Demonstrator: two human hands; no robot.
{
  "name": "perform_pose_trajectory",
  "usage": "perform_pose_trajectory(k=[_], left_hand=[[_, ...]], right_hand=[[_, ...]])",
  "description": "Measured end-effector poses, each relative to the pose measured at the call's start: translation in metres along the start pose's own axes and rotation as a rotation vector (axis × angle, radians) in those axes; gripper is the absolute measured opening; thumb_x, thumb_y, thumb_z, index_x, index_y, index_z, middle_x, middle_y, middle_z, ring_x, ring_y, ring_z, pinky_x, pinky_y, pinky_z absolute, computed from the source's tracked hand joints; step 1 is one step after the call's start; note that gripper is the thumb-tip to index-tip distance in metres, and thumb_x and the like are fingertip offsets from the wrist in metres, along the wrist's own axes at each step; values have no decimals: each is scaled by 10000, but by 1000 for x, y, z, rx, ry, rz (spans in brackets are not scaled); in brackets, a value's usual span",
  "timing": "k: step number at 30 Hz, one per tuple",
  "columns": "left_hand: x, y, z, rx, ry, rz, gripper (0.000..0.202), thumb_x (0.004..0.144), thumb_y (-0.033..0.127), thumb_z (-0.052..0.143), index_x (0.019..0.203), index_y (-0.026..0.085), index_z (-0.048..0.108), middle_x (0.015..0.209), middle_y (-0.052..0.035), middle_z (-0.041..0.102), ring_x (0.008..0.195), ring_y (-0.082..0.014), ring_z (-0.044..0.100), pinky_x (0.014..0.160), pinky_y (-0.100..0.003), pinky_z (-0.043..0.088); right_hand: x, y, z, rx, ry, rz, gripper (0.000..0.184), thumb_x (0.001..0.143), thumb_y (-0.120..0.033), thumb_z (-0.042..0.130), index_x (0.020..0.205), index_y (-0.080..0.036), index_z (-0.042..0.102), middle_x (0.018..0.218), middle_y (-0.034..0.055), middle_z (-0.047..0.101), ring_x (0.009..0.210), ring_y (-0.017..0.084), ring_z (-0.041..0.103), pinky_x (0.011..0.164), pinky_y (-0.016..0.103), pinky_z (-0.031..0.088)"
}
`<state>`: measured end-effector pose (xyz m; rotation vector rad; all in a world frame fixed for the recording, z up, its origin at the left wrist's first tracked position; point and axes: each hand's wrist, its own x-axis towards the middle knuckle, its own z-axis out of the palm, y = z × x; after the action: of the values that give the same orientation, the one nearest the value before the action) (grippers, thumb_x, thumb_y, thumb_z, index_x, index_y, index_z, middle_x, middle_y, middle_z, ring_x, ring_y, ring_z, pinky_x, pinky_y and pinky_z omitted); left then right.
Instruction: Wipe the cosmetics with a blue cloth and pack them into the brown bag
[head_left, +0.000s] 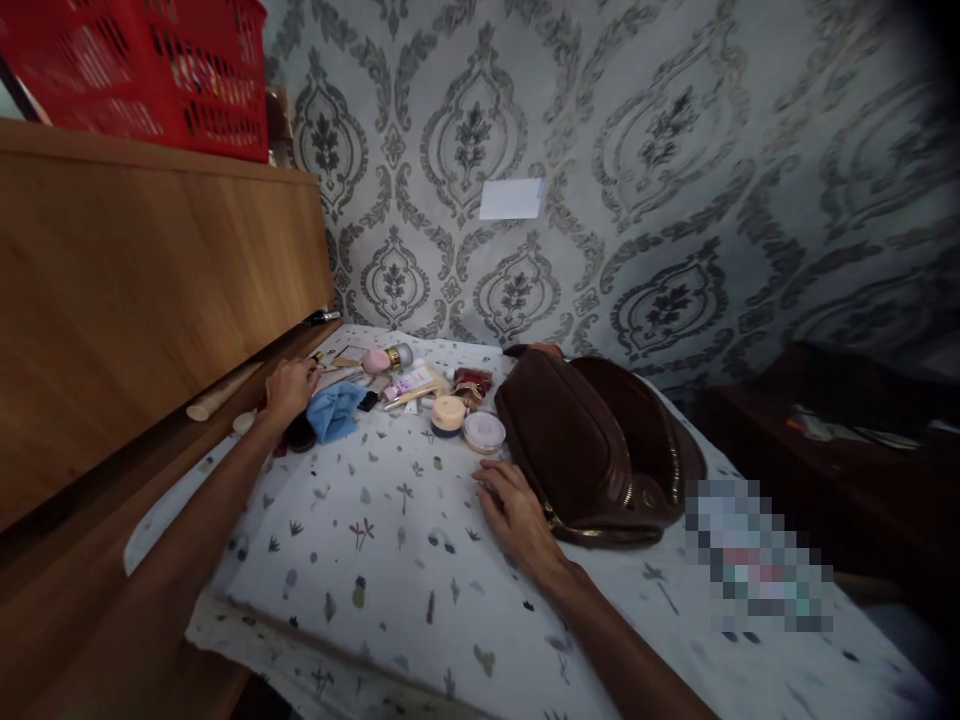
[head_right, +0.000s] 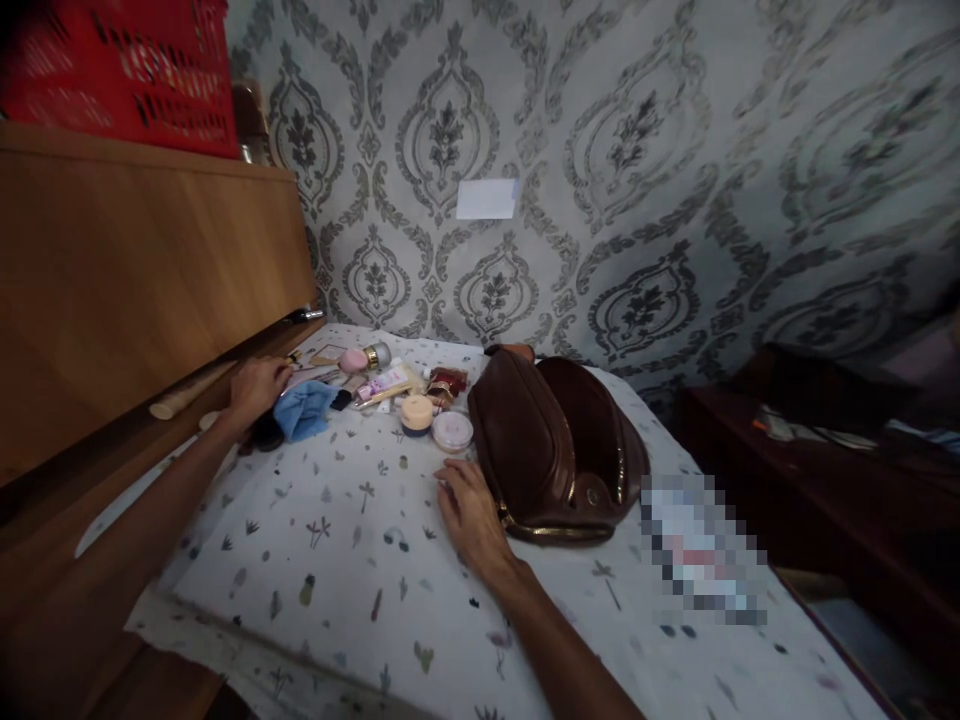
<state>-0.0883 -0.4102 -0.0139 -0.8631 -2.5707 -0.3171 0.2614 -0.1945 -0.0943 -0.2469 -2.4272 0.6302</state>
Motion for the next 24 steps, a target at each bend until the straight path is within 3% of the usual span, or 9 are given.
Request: perform_pose_trajectory(k=[6, 12, 15, 19, 22, 24], left_hand=[[-17, 30, 12, 77, -117, 138, 438, 900, 409, 581, 1279, 191, 592, 1262, -180, 637, 1309, -376, 412, 1005, -547, 406], [7, 46, 18, 74, -43, -102, 480, 987, 332, 368, 1392, 83, 429, 1293, -294, 538, 1244, -412, 451, 912, -564, 455], [20, 48, 12, 38, -51, -145, 494, 995, 353, 347, 1433, 128, 395, 1312, -267, 521, 1210, -378, 508, 889, -506, 488], [4, 26, -11, 11, -72, -72, 485, 995, 432, 353, 1434, 240, 424, 1383, -184, 507, 1248, -367, 503, 954, -542, 464], [-32, -13, -21, 50, -32, -55, 548, 975, 537, 360, 1423, 233, 448, 1411, -185, 491, 1290, -401, 466, 1000, -588, 418], [-57, -41, -16, 37, -71, -80, 627, 943, 582, 409, 1448, 211, 418, 1421, -194, 485, 1286, -405, 472, 998, -562, 427]], right_hand=[[0, 1, 1, 25, -9, -7, 226, 915, -206, 480, 1003, -188, 688, 1101, 137, 665, 1067, 273, 614, 938, 457, 522], [2, 0, 0, 33, -33, -11, 218, 921, -222, 487, 977, -191, 696, 1082, 132, 674, 1051, 271, 622, 929, 443, 523], [2, 0, -1, 20, -40, -9, 223, 918, -224, 487, 976, -185, 699, 1073, 133, 676, 1046, 271, 622, 925, 441, 524], [1, 1, 0, 15, -43, -11, 231, 927, -233, 478, 971, -180, 698, 1086, 141, 675, 1056, 273, 619, 927, 445, 522], [1, 1, 1, 20, -38, -11, 227, 926, -228, 480, 975, -193, 698, 1083, 134, 677, 1049, 271, 622, 919, 442, 525], [1, 0, 2, 25, -36, -13, 223, 922, -223, 484, 979, -196, 698, 1074, 130, 680, 1041, 269, 626, 921, 444, 524]])
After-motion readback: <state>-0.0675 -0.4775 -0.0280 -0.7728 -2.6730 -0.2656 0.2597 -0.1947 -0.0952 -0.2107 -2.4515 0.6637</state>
